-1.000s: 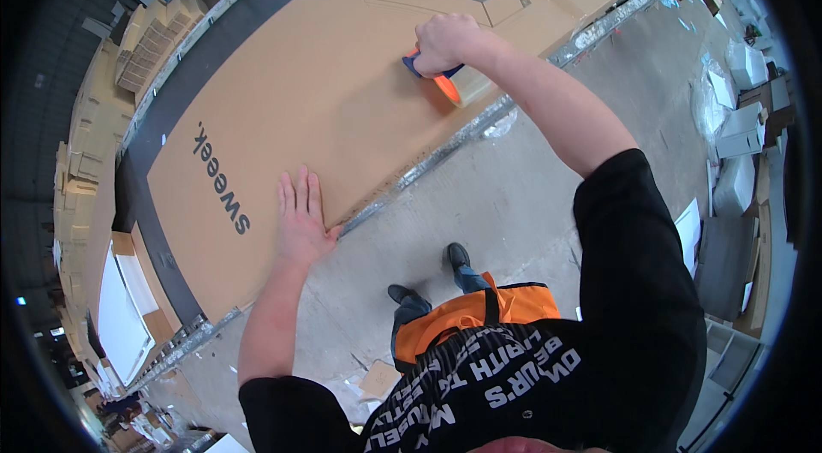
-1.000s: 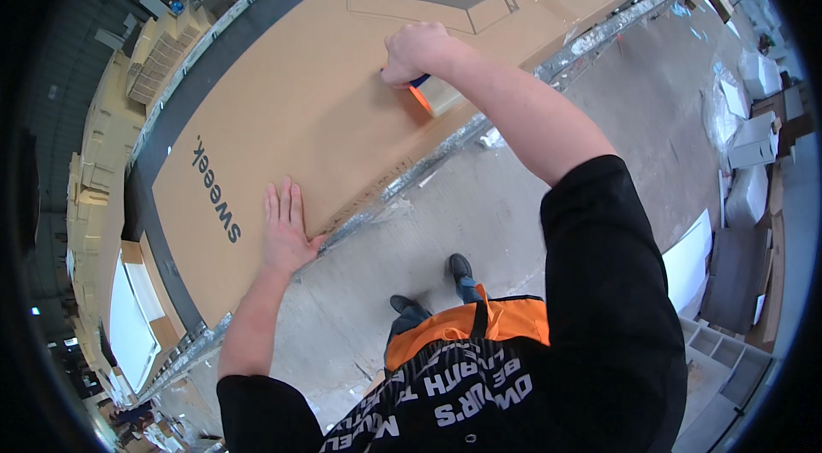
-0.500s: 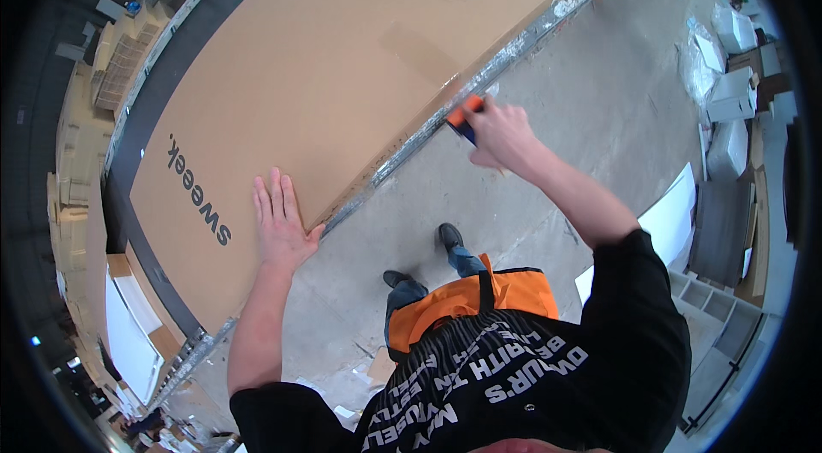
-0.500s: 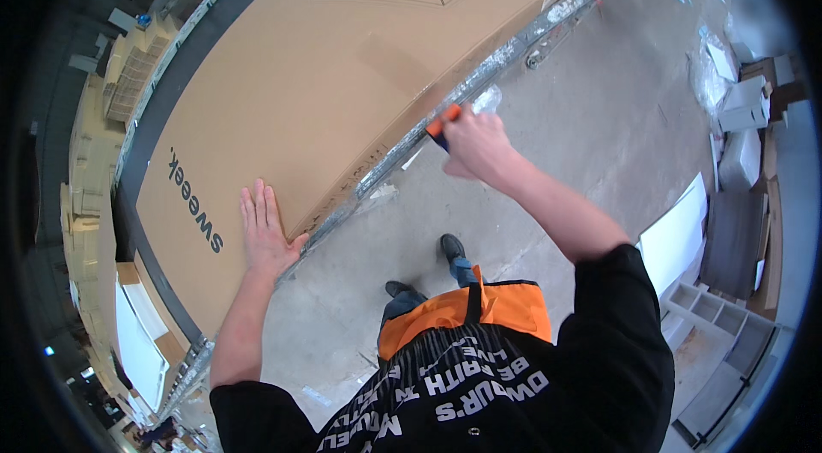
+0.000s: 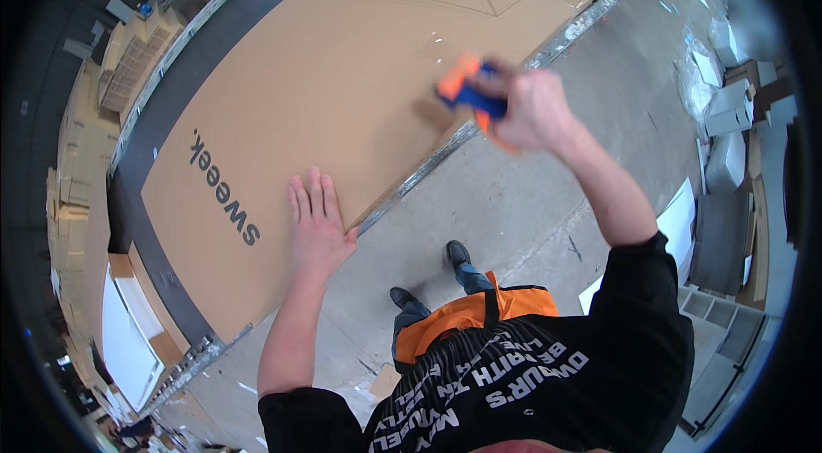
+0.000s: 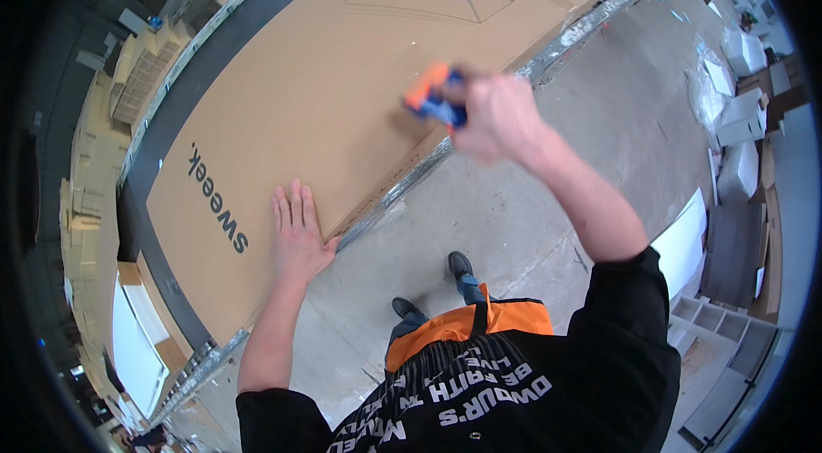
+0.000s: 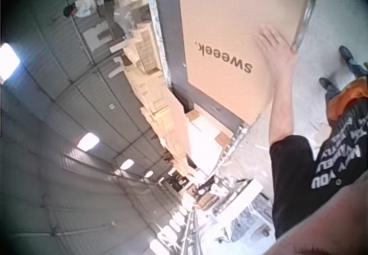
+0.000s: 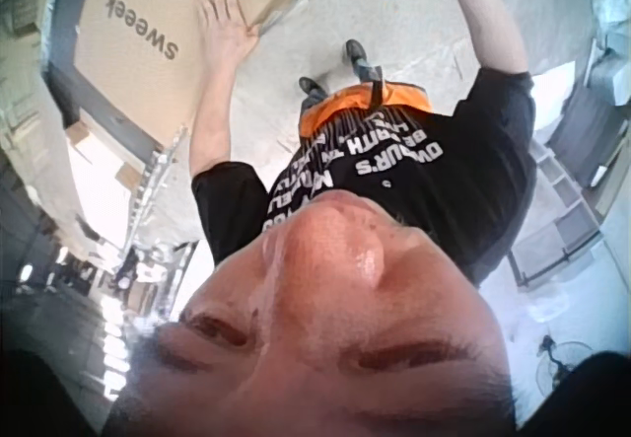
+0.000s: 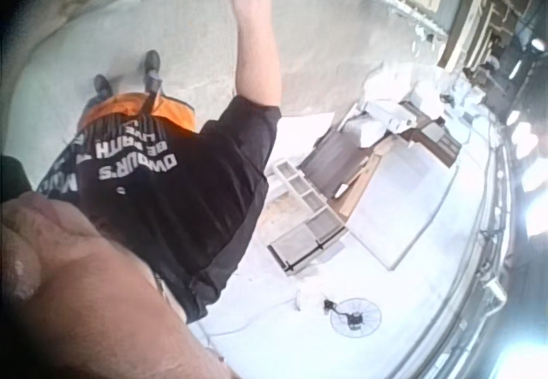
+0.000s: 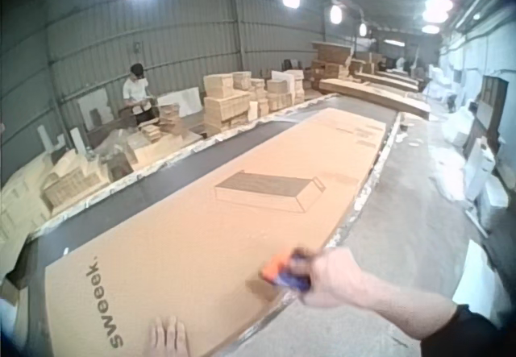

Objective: The person packs a large white furniture panel into a cardboard box by hand. They place the panel inside the box on a conveyor belt, add protective foam pieces, fold the cardboard flaps, and seal the box using a tape dispenser.

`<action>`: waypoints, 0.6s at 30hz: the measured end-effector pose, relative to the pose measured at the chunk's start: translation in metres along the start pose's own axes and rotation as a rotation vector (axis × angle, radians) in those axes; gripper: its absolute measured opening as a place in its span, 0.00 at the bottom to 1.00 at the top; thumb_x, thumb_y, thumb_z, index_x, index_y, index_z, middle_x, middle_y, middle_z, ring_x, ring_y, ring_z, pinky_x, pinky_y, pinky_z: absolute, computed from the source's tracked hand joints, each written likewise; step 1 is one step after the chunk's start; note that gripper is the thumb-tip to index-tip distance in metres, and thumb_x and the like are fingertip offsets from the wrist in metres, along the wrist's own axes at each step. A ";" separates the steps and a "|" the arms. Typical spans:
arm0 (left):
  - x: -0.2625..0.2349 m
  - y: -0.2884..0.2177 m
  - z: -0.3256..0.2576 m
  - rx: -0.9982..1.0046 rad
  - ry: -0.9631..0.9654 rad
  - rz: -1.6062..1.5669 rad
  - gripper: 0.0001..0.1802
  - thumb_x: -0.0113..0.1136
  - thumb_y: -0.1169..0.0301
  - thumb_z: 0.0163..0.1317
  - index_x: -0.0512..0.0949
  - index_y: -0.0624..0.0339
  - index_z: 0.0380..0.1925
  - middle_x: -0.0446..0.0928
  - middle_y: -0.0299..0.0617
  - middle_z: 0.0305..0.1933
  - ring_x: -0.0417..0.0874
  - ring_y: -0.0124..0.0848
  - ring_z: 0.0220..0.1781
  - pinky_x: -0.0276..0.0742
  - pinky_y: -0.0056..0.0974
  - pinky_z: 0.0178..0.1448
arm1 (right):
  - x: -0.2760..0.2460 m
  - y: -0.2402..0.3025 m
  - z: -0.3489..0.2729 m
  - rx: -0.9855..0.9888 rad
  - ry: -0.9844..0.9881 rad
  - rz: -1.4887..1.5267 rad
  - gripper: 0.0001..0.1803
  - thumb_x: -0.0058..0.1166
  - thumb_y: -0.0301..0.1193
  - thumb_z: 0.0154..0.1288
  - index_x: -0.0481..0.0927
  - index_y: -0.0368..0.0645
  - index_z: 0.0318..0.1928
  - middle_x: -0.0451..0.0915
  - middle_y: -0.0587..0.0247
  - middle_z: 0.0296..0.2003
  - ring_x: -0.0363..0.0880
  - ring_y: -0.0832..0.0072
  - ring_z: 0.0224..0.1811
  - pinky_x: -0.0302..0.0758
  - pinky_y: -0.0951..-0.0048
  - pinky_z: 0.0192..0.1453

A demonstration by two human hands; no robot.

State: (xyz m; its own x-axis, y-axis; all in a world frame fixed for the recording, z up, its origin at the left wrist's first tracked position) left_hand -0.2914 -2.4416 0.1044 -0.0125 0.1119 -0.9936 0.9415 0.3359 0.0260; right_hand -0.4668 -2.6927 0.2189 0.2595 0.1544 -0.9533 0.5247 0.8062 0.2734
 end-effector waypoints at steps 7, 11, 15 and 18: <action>-0.004 -0.012 -0.002 0.023 0.013 -0.014 0.58 0.71 0.55 0.44 0.50 0.73 0.68 0.43 0.60 0.75 0.43 0.63 0.75 0.40 0.57 0.77 | 0.040 -0.051 0.150 0.244 -0.184 -0.053 0.25 0.53 0.36 0.46 0.83 0.58 0.50 0.78 0.59 0.49 0.82 0.56 0.41 0.77 0.61 0.49; -0.005 -0.015 0.004 0.033 0.018 -0.038 0.56 0.70 0.55 0.45 0.50 0.73 0.68 0.43 0.59 0.75 0.43 0.63 0.75 0.41 0.57 0.77 | 0.039 -0.059 0.181 0.279 -0.496 -0.060 0.28 0.51 0.43 0.51 0.79 0.59 0.56 0.77 0.59 0.52 0.78 0.60 0.50 0.73 0.64 0.57; -0.006 -0.001 -0.006 -0.023 0.046 -0.073 0.55 0.69 0.55 0.47 0.51 0.72 0.68 0.45 0.59 0.75 0.44 0.63 0.74 0.40 0.57 0.77 | 0.045 -0.054 0.177 0.372 -0.423 0.443 0.32 0.55 0.43 0.49 0.77 0.52 0.58 0.73 0.56 0.57 0.78 0.59 0.51 0.72 0.63 0.59; -0.003 -0.004 0.003 0.002 -0.001 -0.127 0.55 0.69 0.53 0.47 0.51 0.68 0.69 0.45 0.58 0.75 0.45 0.62 0.74 0.38 0.60 0.76 | 0.044 -0.037 0.114 0.276 -0.495 0.674 0.35 0.60 0.34 0.42 0.77 0.41 0.57 0.76 0.60 0.55 0.78 0.70 0.49 0.77 0.72 0.48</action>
State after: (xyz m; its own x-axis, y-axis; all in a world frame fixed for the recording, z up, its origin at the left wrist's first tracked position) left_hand -0.2939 -2.4457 0.1065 -0.1311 0.0676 -0.9891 0.9331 0.3453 -0.1001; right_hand -0.3823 -2.7814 0.1818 0.8727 0.2308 -0.4302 0.2934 0.4564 0.8400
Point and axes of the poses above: each hand's wrist, its own z-axis towards the middle knuckle, its own x-axis out of the palm, y = z × x, the point moved 7 cm from there along z, towards the middle knuckle
